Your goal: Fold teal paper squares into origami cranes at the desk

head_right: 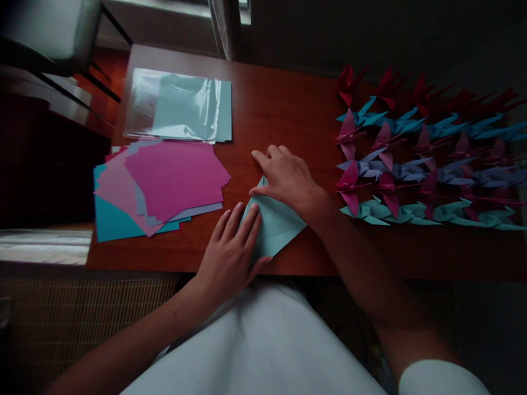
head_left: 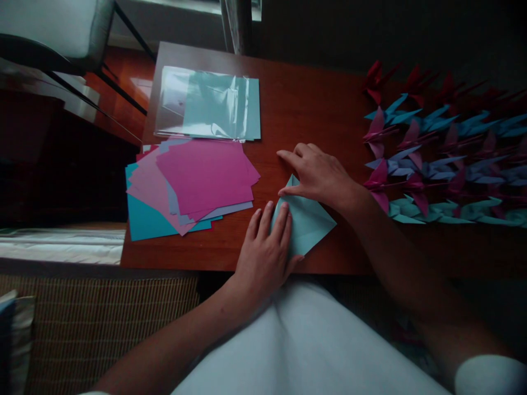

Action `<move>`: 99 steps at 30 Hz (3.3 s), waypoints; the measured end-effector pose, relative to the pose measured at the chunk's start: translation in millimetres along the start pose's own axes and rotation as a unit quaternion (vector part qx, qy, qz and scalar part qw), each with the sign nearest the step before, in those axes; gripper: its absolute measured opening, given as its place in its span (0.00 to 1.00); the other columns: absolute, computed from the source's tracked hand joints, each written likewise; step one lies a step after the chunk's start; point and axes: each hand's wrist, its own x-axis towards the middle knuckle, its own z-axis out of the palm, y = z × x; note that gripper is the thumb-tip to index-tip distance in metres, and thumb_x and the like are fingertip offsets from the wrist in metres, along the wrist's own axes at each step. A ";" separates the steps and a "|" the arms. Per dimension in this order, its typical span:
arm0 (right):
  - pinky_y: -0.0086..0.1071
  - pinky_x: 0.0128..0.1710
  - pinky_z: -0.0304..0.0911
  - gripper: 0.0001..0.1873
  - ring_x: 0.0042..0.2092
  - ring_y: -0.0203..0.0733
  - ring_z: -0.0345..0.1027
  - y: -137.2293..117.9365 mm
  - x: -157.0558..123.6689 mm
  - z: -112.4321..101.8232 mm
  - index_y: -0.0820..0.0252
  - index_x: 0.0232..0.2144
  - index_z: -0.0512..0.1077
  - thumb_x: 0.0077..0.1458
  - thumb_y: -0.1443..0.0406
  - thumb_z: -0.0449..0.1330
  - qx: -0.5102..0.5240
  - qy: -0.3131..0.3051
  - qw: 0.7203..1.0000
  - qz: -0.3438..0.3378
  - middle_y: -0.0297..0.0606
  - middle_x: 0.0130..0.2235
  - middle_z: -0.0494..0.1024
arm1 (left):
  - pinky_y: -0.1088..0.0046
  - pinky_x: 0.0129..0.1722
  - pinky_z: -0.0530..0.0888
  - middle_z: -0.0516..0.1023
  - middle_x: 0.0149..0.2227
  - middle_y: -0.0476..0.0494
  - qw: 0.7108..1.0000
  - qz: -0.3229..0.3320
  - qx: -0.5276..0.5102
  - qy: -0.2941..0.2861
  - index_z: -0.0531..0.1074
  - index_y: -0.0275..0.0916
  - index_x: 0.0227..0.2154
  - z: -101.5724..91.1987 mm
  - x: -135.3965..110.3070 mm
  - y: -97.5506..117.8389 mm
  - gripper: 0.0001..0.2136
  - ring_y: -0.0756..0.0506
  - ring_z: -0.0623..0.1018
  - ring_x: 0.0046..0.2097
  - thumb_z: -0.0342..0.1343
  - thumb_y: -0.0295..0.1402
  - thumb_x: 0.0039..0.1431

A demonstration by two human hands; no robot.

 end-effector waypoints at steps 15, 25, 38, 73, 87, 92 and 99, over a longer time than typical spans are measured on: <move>0.33 0.42 0.58 0.39 0.52 0.49 0.66 4.9 15.5 0.8 0.53 0.64 0.62 0.53 0.56 0.69 0.062 -0.038 0.991 -0.110 0.42 0.53 0.73 | 0.51 0.69 0.58 0.53 0.72 0.35 1.000 0.005 0.010 -0.022 0.59 0.28 0.67 -5.8 3.1 -2.5 0.32 0.30 0.53 0.72 0.47 0.46 0.68; 0.34 0.42 0.59 0.26 0.43 0.46 0.70 31.8 5.1 7.4 0.57 0.57 0.69 0.58 0.58 0.65 0.114 0.020 0.993 -0.014 0.39 0.43 0.78 | 0.54 0.66 0.62 0.56 0.72 0.37 1.000 0.016 0.006 -0.018 0.62 0.32 0.66 -12.1 5.7 -7.6 0.29 0.31 0.58 0.70 0.51 0.42 0.67; 0.42 0.51 0.67 0.17 0.49 0.49 0.71 19.5 -43.3 33.7 0.60 0.54 0.73 0.66 0.68 0.52 0.209 0.136 0.968 -0.009 0.46 0.47 0.76 | 0.57 0.60 0.71 0.69 0.65 0.36 0.987 0.053 -0.134 0.068 0.67 0.32 0.60 -5.4 12.5 -36.4 0.21 0.36 0.70 0.63 0.50 0.24 0.65; 0.38 0.42 0.68 0.04 0.39 0.47 0.77 12.6 -57.2 52.8 0.58 0.36 0.77 0.57 0.64 0.64 0.258 0.211 0.936 0.115 0.40 0.38 0.83 | 0.53 0.51 0.69 0.67 0.67 0.37 0.991 -0.028 0.013 0.134 0.69 0.36 0.60 6.7 25.5 -33.4 0.19 0.33 0.71 0.57 0.50 0.31 0.68; 0.35 0.37 0.66 0.09 0.33 0.41 0.68 4.6 -84.4 75.3 0.54 0.44 0.77 0.65 0.63 0.57 0.199 0.267 0.943 0.025 0.36 0.31 0.73 | 0.58 0.54 0.73 0.71 0.61 0.28 0.989 0.028 0.031 0.142 0.70 0.27 0.57 4.3 40.0 -48.9 0.17 0.36 0.73 0.53 0.48 0.29 0.70; 0.37 0.41 0.66 0.16 0.36 0.44 0.69 5.4 -86.4 81.9 0.54 0.53 0.76 0.66 0.64 0.55 0.158 0.263 0.952 -0.008 0.39 0.33 0.74 | 0.59 0.51 0.74 0.74 0.56 0.29 0.988 0.031 0.047 0.147 0.72 0.31 0.54 1.4 45.4 -55.0 0.15 0.37 0.74 0.51 0.47 0.28 0.70; 0.36 0.39 0.65 0.15 0.36 0.45 0.69 4.9 -85.5 81.7 0.61 0.51 0.76 0.66 0.66 0.54 0.138 0.276 0.951 0.003 0.41 0.33 0.74 | 0.55 0.41 0.70 0.71 0.56 0.25 0.988 -0.043 0.097 0.109 0.63 0.32 0.63 -8.2 47.8 -57.0 0.25 0.32 0.72 0.50 0.44 0.42 0.71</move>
